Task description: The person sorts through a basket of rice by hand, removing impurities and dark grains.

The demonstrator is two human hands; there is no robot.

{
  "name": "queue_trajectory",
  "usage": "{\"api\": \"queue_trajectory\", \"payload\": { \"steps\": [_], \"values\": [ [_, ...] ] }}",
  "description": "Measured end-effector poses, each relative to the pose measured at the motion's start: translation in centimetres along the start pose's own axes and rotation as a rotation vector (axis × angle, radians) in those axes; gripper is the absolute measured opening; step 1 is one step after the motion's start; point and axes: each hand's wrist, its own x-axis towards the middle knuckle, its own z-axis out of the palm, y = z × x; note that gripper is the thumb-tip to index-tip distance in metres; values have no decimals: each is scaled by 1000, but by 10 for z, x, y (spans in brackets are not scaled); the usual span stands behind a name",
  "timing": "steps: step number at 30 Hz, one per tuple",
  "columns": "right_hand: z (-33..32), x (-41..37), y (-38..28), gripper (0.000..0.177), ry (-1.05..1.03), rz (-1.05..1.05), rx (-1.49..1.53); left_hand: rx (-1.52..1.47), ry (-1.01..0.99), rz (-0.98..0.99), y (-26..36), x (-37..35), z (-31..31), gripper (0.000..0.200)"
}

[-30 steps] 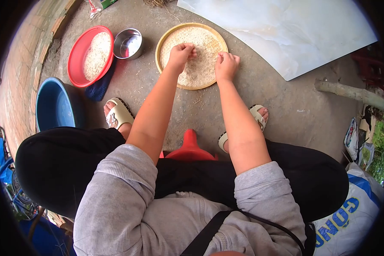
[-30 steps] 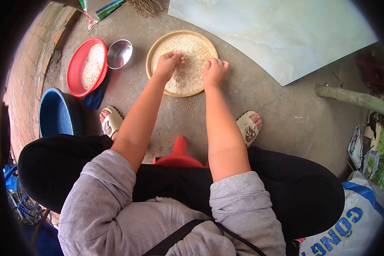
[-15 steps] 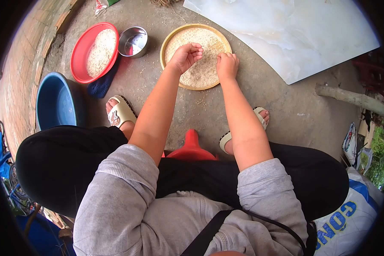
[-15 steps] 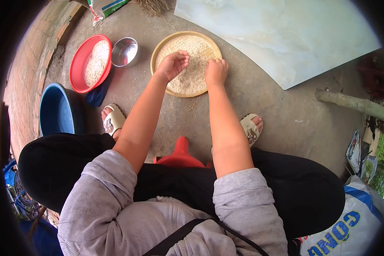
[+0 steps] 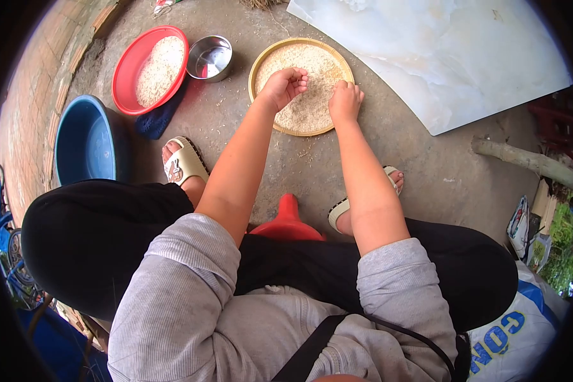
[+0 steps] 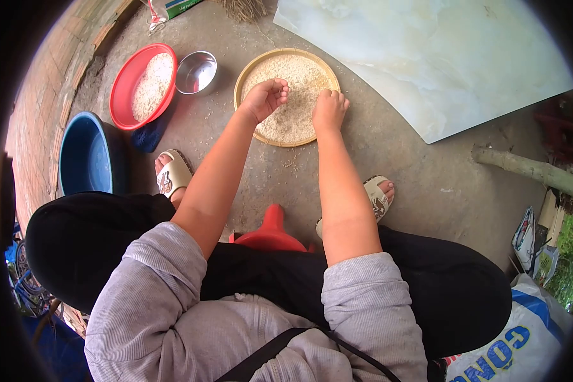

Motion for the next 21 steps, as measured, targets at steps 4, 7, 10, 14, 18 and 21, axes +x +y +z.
{"api": "queue_trajectory", "payload": {
  "steps": [4, 7, 10, 14, 18, 21],
  "values": [
    [5, -2, 2, 9, 85, 54, 154, -46, 19, 17, 5, 0, -7, 15],
    [6, 5, 3, 8, 161, 169, 309, -96, 38, 55, 12, -2, -9, 18],
    [9, 18, -1, 9, 235, 344, 507, -63, 85, 101, 25, -6, -8, 23],
    [1, 29, -19, 9, 236, 366, 525, 7, 173, 237, 45, -7, -15, 28],
    [0, 34, -49, 5, 254, 254, 621, 87, 328, 392, 79, -14, -34, 29],
    [7, 40, -75, 4, 241, 198, 701, 291, 522, 463, 112, -37, -46, 33]
  ]
}}
